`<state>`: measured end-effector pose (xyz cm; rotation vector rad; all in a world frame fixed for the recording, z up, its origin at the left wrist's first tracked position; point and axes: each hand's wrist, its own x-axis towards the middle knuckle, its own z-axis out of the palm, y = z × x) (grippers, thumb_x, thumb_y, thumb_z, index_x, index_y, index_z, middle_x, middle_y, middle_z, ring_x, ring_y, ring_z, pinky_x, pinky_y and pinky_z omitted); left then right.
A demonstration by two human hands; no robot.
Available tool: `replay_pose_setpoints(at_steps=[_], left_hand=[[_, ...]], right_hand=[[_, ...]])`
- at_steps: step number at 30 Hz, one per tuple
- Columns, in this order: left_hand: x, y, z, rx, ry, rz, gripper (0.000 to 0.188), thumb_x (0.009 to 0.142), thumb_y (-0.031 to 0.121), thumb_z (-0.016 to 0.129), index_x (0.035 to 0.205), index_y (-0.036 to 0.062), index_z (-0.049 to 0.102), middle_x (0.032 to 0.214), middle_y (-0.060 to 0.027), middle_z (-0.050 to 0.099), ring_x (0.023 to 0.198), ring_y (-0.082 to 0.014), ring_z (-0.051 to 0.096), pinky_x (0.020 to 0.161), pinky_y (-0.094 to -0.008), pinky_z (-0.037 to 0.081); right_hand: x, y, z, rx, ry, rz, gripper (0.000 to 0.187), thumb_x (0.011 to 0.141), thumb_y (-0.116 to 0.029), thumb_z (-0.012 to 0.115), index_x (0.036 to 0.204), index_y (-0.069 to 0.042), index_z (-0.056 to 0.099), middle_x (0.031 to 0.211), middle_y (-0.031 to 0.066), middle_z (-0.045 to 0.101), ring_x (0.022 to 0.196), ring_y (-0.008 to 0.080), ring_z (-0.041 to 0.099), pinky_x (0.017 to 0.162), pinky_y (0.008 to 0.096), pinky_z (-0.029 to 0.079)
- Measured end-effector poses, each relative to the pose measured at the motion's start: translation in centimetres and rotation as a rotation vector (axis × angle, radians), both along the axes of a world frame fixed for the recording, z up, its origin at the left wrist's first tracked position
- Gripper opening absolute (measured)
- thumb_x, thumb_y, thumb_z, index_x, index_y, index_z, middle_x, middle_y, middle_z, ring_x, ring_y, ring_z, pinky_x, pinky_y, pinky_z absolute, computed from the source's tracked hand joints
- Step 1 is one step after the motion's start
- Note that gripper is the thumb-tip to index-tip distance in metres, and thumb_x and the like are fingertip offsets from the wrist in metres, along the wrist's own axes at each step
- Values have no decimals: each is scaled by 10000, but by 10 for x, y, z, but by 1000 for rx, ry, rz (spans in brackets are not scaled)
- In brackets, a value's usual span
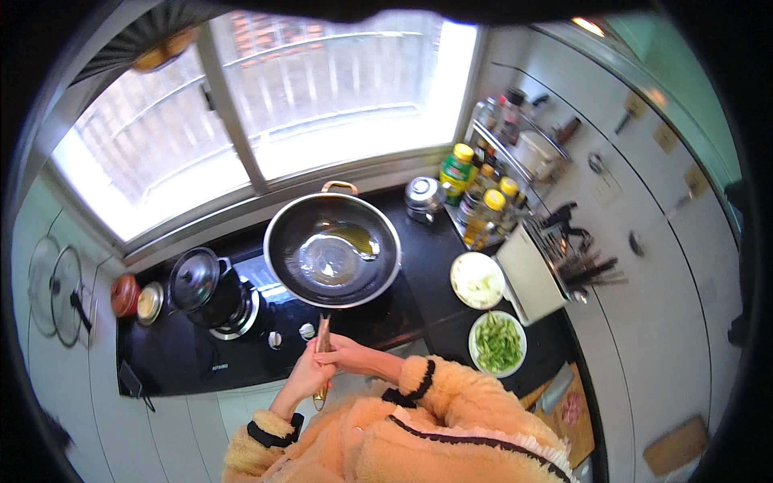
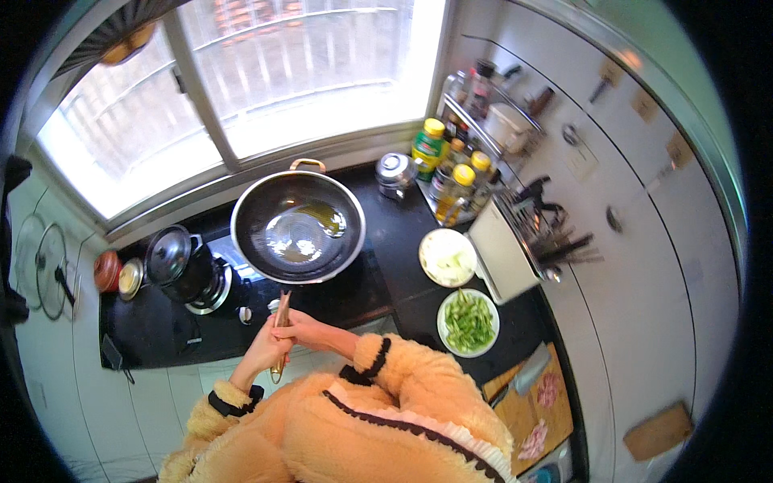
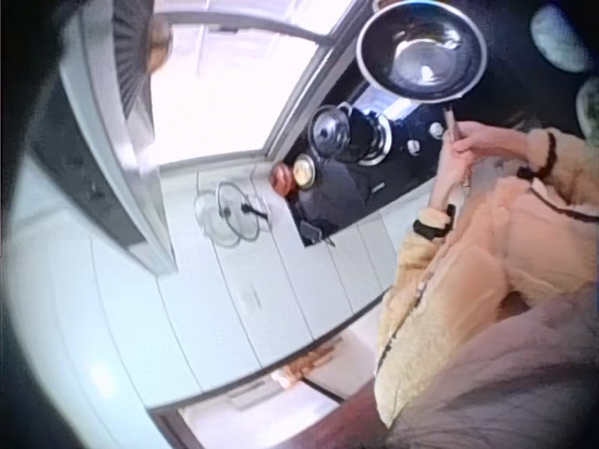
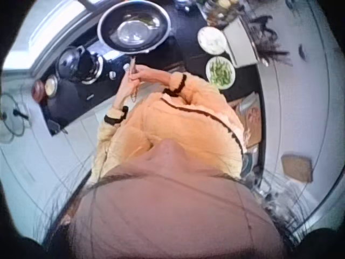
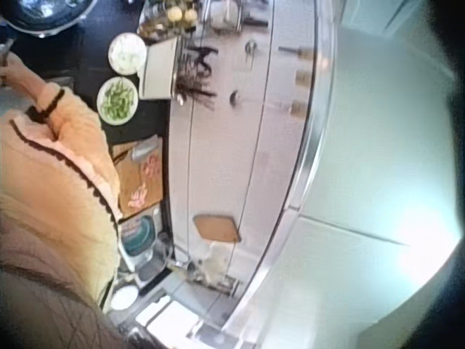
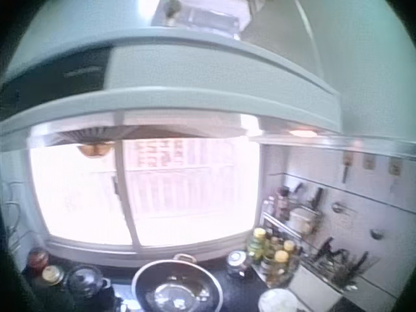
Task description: The person places a wok on the stove, washes chopped meat in a colander under running water, then wipes the wok interior with a cloth. They pour cooking oil into the wok, tilt it to coat the surface, and chop additional meat on a cutting board. Finally, they retrieve a plastic container from another room and place it on the counter.
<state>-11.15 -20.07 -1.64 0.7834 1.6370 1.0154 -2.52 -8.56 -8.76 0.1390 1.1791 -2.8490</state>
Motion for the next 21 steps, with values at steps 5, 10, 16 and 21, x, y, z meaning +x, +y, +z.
replay_pose_setpoints(at_steps=[5, 10, 16, 21], left_hand=[[0, 11, -37, 68, -104, 39, 476, 758, 23, 509, 1211, 29, 363, 805, -53, 511, 491, -120, 510, 437, -260, 452], [4, 16, -63, 136, -155, 39, 457, 765, -2, 495, 1201, 27, 360, 796, -61, 515, 480, -125, 513, 422, -261, 445], [4, 16, -77, 128, -169, 23, 498, 761, -32, 465, 1234, 40, 327, 801, -67, 505, 475, -133, 512, 415, -265, 442], [1, 13, -86, 107, -125, 24, 391, 758, -27, 489, 1138, 7, 401, 755, -72, 521, 487, -138, 531, 426, -269, 450]], right_hand=[[2, 14, -15, 73, 84, 26, 250, 875, -152, 614, 1036, -28, 469, 918, 53, 563, 805, 136, 574, 639, 266, 496], [1, 19, -36, 142, 11, 14, 253, 874, -140, 614, 1049, -27, 471, 921, 46, 562, 819, 132, 572, 654, 264, 495], [1, 16, -55, 139, -74, -70, 319, 847, -114, 647, 1097, -33, 466, 988, 35, 547, 920, 121, 539, 805, 280, 455], [4, 12, -56, 364, -103, -119, 326, 860, -197, 651, 1069, -22, 472, 999, 47, 553, 920, 114, 531, 793, 275, 454]])
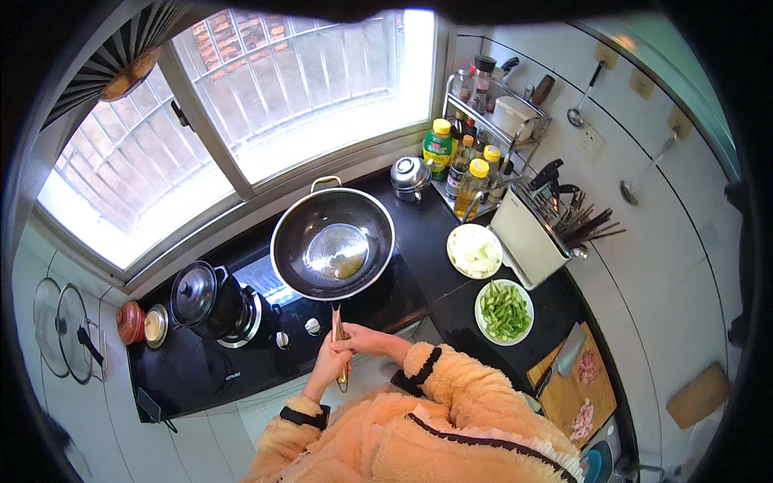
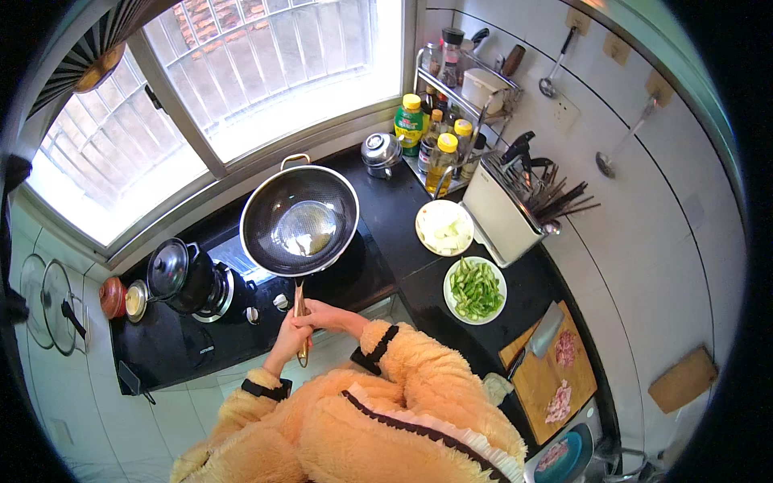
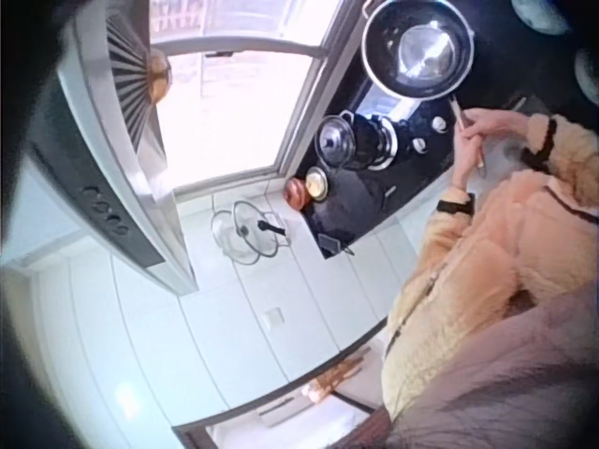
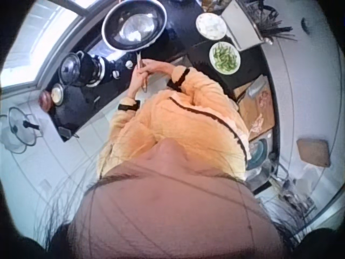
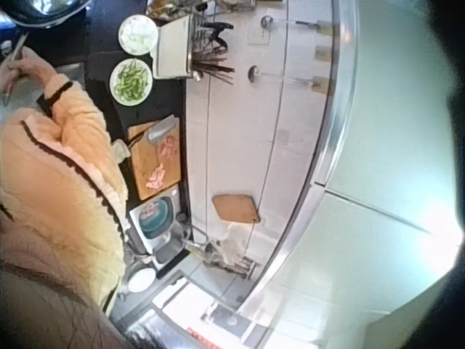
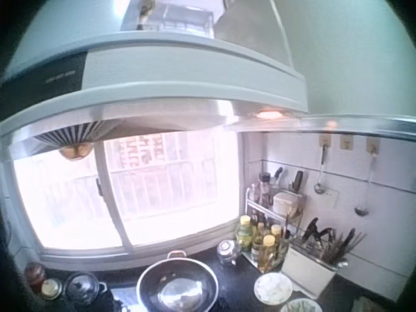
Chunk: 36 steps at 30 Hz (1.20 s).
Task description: The person places a wok on the stove, washes chopped meat in a colander under running water, then wipes the wok interior with a cloth. They pour cooking oil into the wok, tilt it to coat the surface, and chop additional meat on a cutting board. Finally, they retrieve a plastic container from another room and place it on the counter.
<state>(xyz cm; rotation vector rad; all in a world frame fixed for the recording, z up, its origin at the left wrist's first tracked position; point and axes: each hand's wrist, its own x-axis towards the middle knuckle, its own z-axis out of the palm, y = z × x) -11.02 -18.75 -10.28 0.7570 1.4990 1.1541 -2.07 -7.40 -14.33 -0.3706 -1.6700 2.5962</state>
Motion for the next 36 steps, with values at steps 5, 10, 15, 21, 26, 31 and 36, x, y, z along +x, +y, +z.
replay_pose_setpoints(at_steps=[5, 10, 15, 21, 26, 31, 36], left_hand=[[-5, -2, -11, 27, -30, -19, 293, 793, 49, 588, 1039, 9, 436, 719, -64, 523, 491, -152, 546, 434, -270, 458], [-12, -14, -28, -7, -388, 37, 431, 917, 426, 481, 1153, 65, 469, 740, -55, 560, 556, -166, 558, 486, -259, 458], [-19, -43, -78, -146, -618, 129, 567, 919, 575, 379, 1163, 87, 535, 792, -49, 597, 613, -165, 563, 549, -261, 444], [27, -45, -102, -486, -152, -244, 366, 909, 408, 543, 1109, 102, 560, 836, -36, 607, 645, -120, 534, 594, -236, 429], [146, 1, -77, -382, -30, -521, 337, 915, 330, 558, 1142, 81, 543, 866, -68, 631, 664, -120, 571, 575, -228, 446], [285, 8, -62, -315, 33, -876, 350, 929, 310, 539, 1153, 42, 528, 873, -76, 633, 673, -115, 581, 566, -231, 464], [360, 2, -75, -260, 83, -978, 322, 936, 289, 531, 1128, 31, 534, 857, -69, 624, 676, -111, 581, 552, -236, 472]], right_hand=[[25, -19, 0, 334, -45, -308, 432, 910, -286, 588, 1159, 47, 469, 964, 101, 605, 881, 157, 575, 779, 296, 477], [155, -50, 4, 340, -305, -629, 451, 914, -345, 556, 1161, 30, 509, 906, 90, 641, 777, 158, 613, 663, 283, 498], [330, -94, -5, 143, -550, -1071, 287, 933, -293, 534, 973, -24, 626, 749, 34, 637, 629, 121, 571, 581, 262, 478], [442, -172, -37, 704, -1064, -1498, 264, 792, -134, 635, 1012, -24, 540, 926, 172, 591, 861, 353, 576, 735, 417, 475], [432, -180, -73, 1339, -1088, -1131, 650, 786, -308, 675, 1327, -66, 409, 1361, 229, 370, 1257, 408, 351, 1027, 497, 297], [451, -191, -86, 1432, -1224, -971, 583, 881, -308, 556, 1384, -90, 358, 1413, 172, 352, 1325, 305, 305, 1073, 481, 215], [540, -266, -73, 1258, -1311, -1068, 534, 841, -237, 585, 1333, -92, 435, 1384, 154, 399, 1298, 294, 351, 1054, 483, 265]])
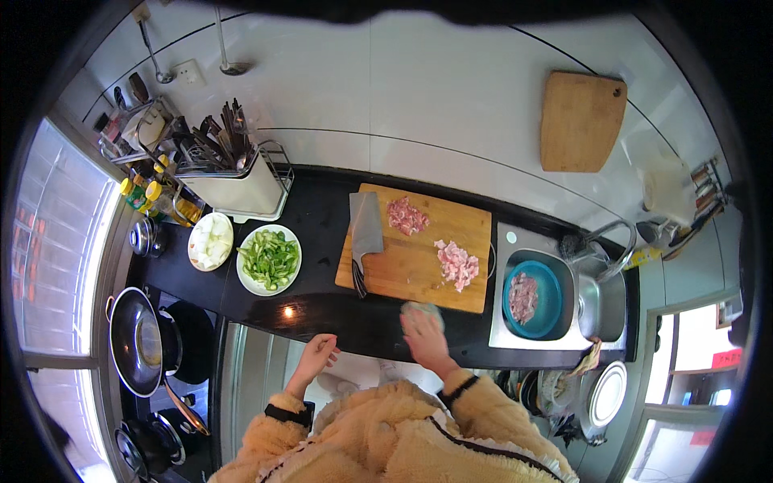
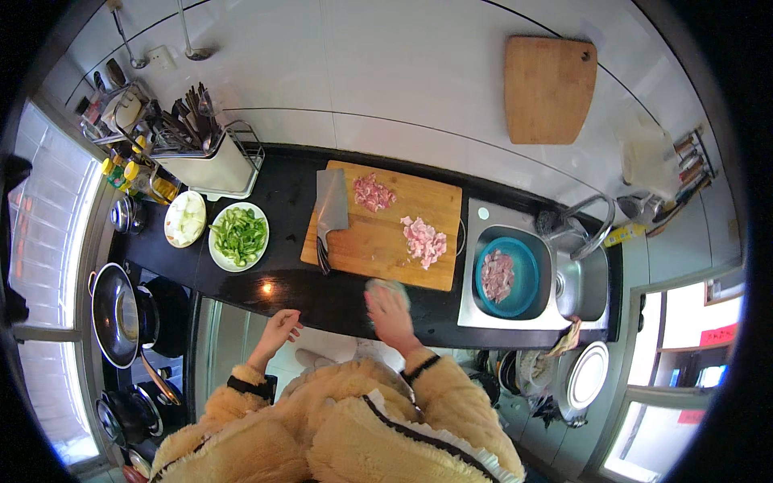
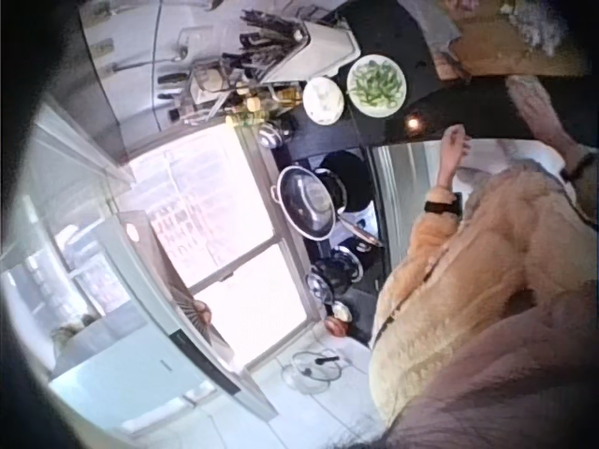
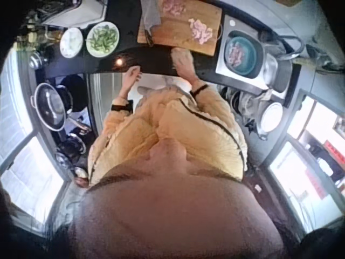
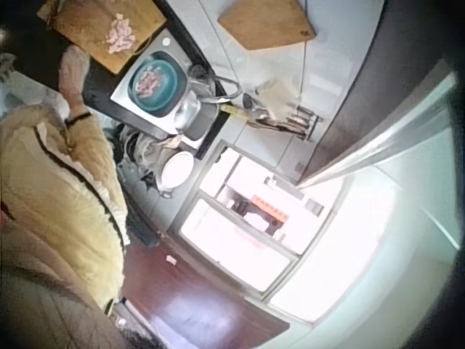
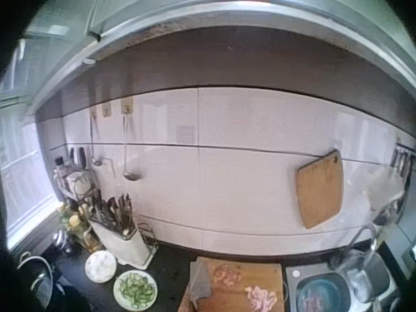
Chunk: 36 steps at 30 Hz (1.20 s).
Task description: The person places a wok on the stove, washes chopped meat in a colander under running water, then wipes the wok interior with a cloth. They pour cooking oil into the wok, tilt it to coat the surface, and chop additional meat on a cutting board. Finally, they retrieve a plastic container from another room and place it on the counter.
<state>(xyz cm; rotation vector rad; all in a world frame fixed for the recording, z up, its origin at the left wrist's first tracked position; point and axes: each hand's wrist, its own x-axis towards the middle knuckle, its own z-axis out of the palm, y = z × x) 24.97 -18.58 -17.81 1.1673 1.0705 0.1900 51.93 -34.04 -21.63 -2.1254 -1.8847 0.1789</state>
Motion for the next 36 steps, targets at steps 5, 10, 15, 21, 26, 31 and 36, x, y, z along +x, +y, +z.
replay_pose_setpoints(at_steps=[5, 10, 15, 21, 26, 31, 36], left_hand=[[22, 16, -40, 101, -24, 234, 287, 940, 271, 526, 1085, 25, 549, 815, -55, 612, 655, -105, 572, 536, -232, 473], [20, 78, -72, 27, -136, 748, 282, 971, 267, 451, 991, -3, 532, 751, -85, 616, 576, -114, 572, 497, -237, 495], [-2, 140, -86, -96, -148, 978, 368, 991, 305, 347, 1004, -39, 475, 792, -145, 626, 642, -192, 619, 549, -270, 546], [-22, 165, -88, 4, 15, 902, 273, 924, 105, 353, 876, -76, 552, 713, -109, 593, 557, -185, 593, 493, -288, 516], [-53, 173, -86, 90, 140, 831, 343, 910, 129, 366, 794, -99, 595, 672, -143, 626, 520, -205, 615, 475, -300, 520], [-71, 175, -78, 66, 51, 771, 375, 931, 174, 358, 852, -118, 580, 675, -173, 633, 544, -226, 635, 500, -304, 547], [-91, 179, -22, -136, 261, 311, 444, 942, 314, 438, 851, -91, 594, 584, -166, 606, 487, -227, 614, 489, -314, 519]], right_hand=[[68, -90, 16, -204, -41, -194, 565, 859, -261, 570, 1364, -74, 398, 1403, 214, 354, 1300, 361, 331, 1068, 519, 218], [69, -76, 38, -1, -31, -200, 535, 836, -240, 626, 1292, -18, 456, 1333, 244, 400, 1215, 419, 393, 1024, 526, 284], [31, 44, 48, 265, 157, -115, 142, 814, -86, 612, 912, -3, 550, 1013, 180, 539, 937, 360, 528, 801, 432, 452], [-39, 177, 39, -16, 214, -161, 428, 841, -167, 569, 1164, 54, 395, 1032, 231, 481, 936, 402, 525, 777, 462, 478], [-59, 221, 14, -153, -9, -311, 614, 803, -170, 617, 1273, 68, 302, 1079, 228, 458, 930, 344, 571, 721, 376, 528], [-54, 234, 1, -184, 39, -392, 695, 788, -159, 629, 1321, 72, 247, 1098, 227, 470, 887, 340, 617, 696, 371, 540], [-43, 220, 30, -160, 225, -495, 758, 813, -141, 600, 1377, 73, 141, 1112, 282, 503, 888, 432, 589, 720, 472, 504]])
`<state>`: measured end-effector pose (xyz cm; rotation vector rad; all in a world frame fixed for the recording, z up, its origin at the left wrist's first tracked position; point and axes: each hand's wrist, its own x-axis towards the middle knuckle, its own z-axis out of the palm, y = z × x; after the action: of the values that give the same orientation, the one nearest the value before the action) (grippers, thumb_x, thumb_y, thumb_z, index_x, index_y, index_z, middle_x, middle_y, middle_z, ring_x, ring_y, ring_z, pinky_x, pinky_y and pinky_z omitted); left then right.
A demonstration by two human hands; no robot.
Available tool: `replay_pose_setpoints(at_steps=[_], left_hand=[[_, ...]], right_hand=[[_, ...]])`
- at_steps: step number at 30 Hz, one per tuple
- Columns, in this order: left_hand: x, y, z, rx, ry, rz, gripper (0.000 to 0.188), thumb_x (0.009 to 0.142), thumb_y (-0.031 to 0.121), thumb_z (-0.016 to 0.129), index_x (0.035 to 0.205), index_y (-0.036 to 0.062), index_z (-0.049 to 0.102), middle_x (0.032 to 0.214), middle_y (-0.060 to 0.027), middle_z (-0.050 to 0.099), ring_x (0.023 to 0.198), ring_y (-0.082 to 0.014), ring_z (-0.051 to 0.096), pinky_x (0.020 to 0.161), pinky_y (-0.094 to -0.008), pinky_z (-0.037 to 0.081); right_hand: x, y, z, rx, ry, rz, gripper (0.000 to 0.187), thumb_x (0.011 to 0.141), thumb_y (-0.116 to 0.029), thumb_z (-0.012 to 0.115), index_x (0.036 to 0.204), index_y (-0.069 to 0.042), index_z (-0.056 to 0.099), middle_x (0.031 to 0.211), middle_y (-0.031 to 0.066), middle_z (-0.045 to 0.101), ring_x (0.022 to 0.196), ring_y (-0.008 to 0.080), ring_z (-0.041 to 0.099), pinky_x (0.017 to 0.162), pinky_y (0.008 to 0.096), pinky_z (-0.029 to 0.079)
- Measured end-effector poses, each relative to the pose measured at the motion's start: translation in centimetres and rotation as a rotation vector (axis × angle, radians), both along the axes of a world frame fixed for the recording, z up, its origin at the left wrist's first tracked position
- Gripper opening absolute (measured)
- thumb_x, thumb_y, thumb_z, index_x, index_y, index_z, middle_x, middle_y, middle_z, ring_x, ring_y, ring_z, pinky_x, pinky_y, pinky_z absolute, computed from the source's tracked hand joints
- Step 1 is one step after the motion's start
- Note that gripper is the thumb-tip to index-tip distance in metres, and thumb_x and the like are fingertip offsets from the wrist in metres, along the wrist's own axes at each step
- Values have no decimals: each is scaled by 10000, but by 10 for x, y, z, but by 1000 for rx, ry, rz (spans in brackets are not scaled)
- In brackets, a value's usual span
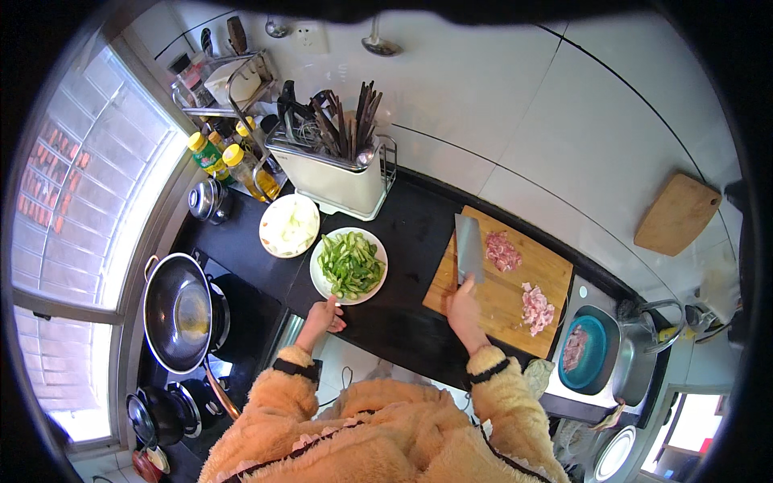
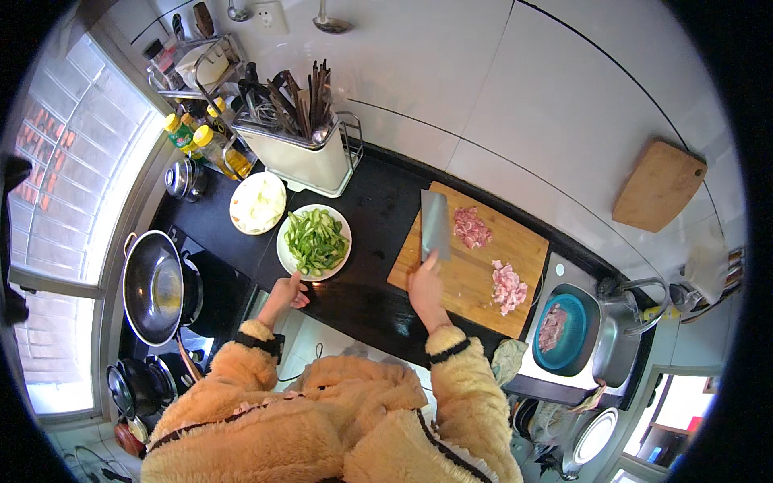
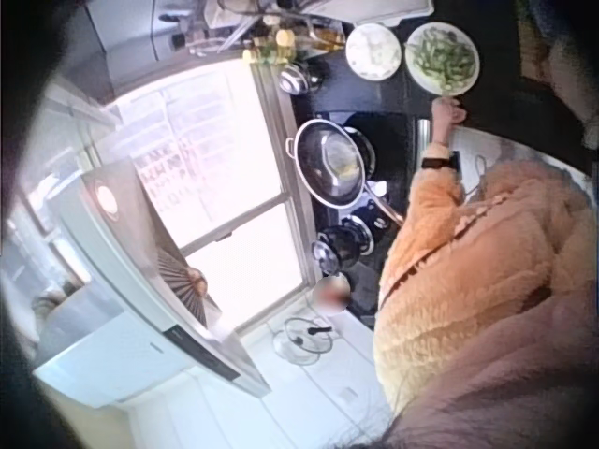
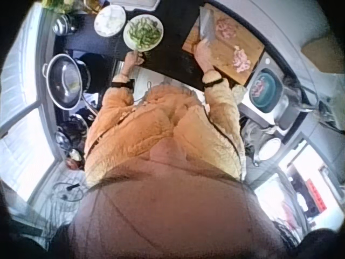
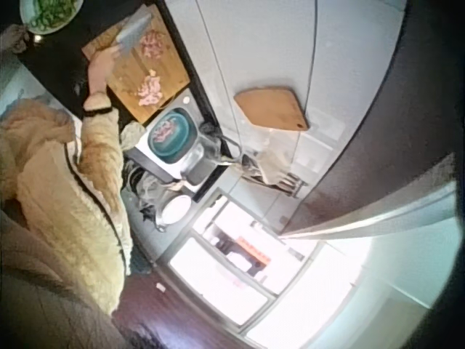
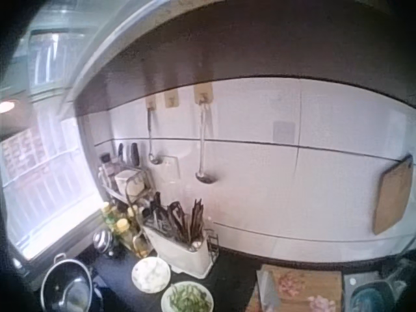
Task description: The person places a wok on the stove, washes chopped meat in a colander under running water, then wipes the wok interior with a cloth. They pour cooking oil into the wok, tilt it to coat the surface, and chop additional meat on a cutting board. Finally, they retrieve a plastic container from another room and place it on the counter.
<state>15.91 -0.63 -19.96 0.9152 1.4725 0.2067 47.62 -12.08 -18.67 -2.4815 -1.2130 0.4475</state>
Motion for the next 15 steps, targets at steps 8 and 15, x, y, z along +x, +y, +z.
replay_pose_setpoints(at_steps=[8, 15], left_hand=[[75, 150, -24, 1281, 242, -85, 188, 796, 163, 560, 761, -7, 633, 639, -195, 590, 563, -344, 573, 566, -398, 450], [109, 239, -89, 408, -385, 317, 258, 753, -86, 574, 1006, -43, 606, 653, -53, 575, 493, -113, 520, 427, -224, 410]], right_hand=[[3, -74, 47, 342, -15, -13, 603, 848, -91, 540, 1329, 79, 218, 1087, 329, 540, 878, 472, 577, 746, 491, 477], [-8, -149, 74, 294, -14, -197, 559, 850, -78, 539, 1310, 73, 261, 987, 286, 578, 820, 436, 600, 682, 464, 488]])
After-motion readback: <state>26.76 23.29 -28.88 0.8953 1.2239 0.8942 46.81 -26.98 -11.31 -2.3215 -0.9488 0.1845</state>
